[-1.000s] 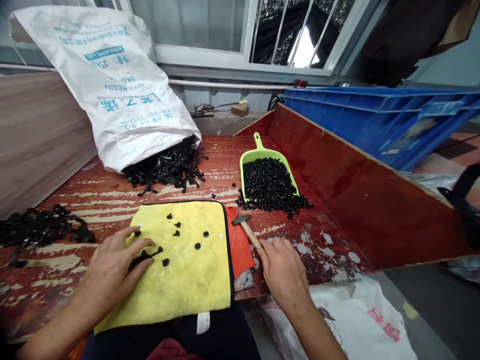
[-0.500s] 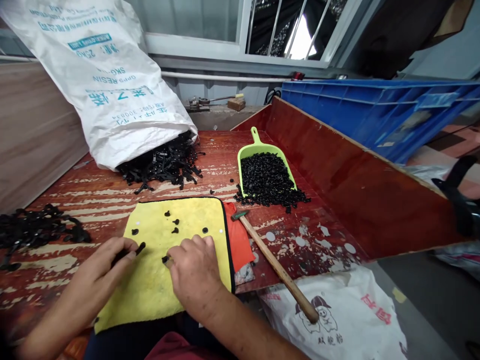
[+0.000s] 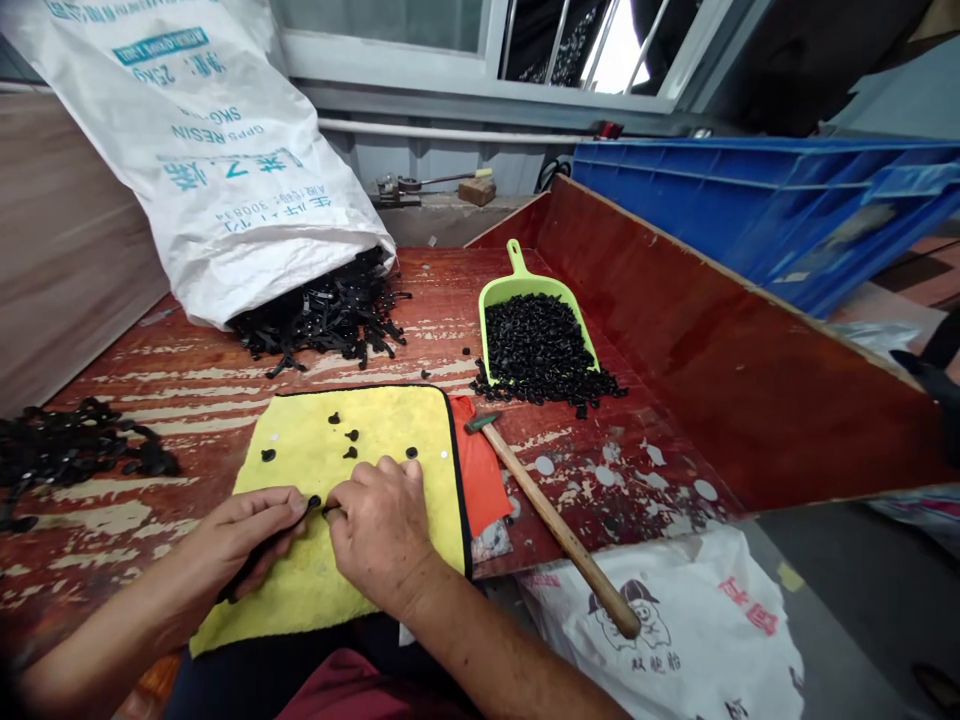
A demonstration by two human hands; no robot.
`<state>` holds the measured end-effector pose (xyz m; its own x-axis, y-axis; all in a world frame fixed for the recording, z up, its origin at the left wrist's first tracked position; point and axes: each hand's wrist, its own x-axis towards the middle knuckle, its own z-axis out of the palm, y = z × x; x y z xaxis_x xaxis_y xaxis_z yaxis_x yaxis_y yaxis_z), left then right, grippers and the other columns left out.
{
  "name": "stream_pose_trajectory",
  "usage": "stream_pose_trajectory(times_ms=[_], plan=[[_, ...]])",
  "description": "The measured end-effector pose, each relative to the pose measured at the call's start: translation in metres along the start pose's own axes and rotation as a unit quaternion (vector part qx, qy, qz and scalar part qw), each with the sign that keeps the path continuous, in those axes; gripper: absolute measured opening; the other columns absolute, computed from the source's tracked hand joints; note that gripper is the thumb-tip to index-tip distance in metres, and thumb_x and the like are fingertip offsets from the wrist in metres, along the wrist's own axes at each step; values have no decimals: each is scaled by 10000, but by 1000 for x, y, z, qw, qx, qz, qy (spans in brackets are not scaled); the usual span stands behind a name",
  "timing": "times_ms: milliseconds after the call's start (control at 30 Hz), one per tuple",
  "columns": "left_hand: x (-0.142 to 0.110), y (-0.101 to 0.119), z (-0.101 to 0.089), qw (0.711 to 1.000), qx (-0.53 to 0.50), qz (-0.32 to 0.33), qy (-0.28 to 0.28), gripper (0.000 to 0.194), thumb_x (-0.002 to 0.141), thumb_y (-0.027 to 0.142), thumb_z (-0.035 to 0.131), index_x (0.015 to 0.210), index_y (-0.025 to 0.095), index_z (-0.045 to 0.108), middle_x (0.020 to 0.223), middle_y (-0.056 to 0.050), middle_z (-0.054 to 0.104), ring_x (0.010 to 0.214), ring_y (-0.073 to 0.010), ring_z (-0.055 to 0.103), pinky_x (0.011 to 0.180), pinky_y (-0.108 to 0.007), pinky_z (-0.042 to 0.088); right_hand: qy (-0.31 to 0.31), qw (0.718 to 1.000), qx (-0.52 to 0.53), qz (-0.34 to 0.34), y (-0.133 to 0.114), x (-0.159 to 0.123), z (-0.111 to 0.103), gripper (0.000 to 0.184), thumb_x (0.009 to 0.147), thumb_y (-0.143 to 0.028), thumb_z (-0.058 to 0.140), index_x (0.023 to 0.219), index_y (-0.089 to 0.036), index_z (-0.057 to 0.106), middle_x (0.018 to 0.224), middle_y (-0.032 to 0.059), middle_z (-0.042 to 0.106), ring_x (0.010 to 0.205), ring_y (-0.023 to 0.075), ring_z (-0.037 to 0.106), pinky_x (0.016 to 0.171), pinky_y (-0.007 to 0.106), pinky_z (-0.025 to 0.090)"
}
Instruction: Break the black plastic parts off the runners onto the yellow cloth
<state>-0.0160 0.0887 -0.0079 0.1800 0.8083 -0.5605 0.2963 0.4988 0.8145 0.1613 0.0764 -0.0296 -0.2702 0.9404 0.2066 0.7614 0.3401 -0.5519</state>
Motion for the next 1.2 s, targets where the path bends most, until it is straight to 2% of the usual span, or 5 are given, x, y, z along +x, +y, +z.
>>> stream_pose_trajectory(times_ms=[200,600,1000,1100,1200], plan=[[7,-2,2,998,59,0,5,395,760,584,557,657,204,527,473,96,382,342,-63,293,313,-180,252,0,1000,-2,0,1,1,-1,18,850,-269,684,865,-272,692,866,-32,642,884,182,482,807,366,258],[6,-6,0,984,174,35,5,404,804,592,507,646,224,455,516,98,310,396,-79,274,372,-204,201,-8,1000,-11,-5,0,0,-6,25,853,-278,674,852,-283,698,853,-26,646,890,192,480,770,366,243],[14,-15,-6,980,188,66,6,403,819,578,531,657,209,514,546,80,337,477,-103,281,439,-227,195,13,1000,-7,-11,-1,-1,1,41,866,-290,680,836,-289,709,833,-23,655,898,203,497,800,387,272],[15,-15,-6,977,198,73,12,417,806,587,537,649,201,536,542,73,357,494,-108,295,461,-231,211,37,998,-2,-45,1,-7,-13,84,876,-270,665,947,-286,707,938,-6,667,954,214,506,842,388,317],[11,-11,-3,970,228,85,29,415,819,569,496,659,194,574,533,65,358,510,-121,326,496,-239,232,119,990,-26,-68,26,-24,-48,221,907,-225,598,1116,-242,667,1179,55,624,1091,234,499,942,398,350]])
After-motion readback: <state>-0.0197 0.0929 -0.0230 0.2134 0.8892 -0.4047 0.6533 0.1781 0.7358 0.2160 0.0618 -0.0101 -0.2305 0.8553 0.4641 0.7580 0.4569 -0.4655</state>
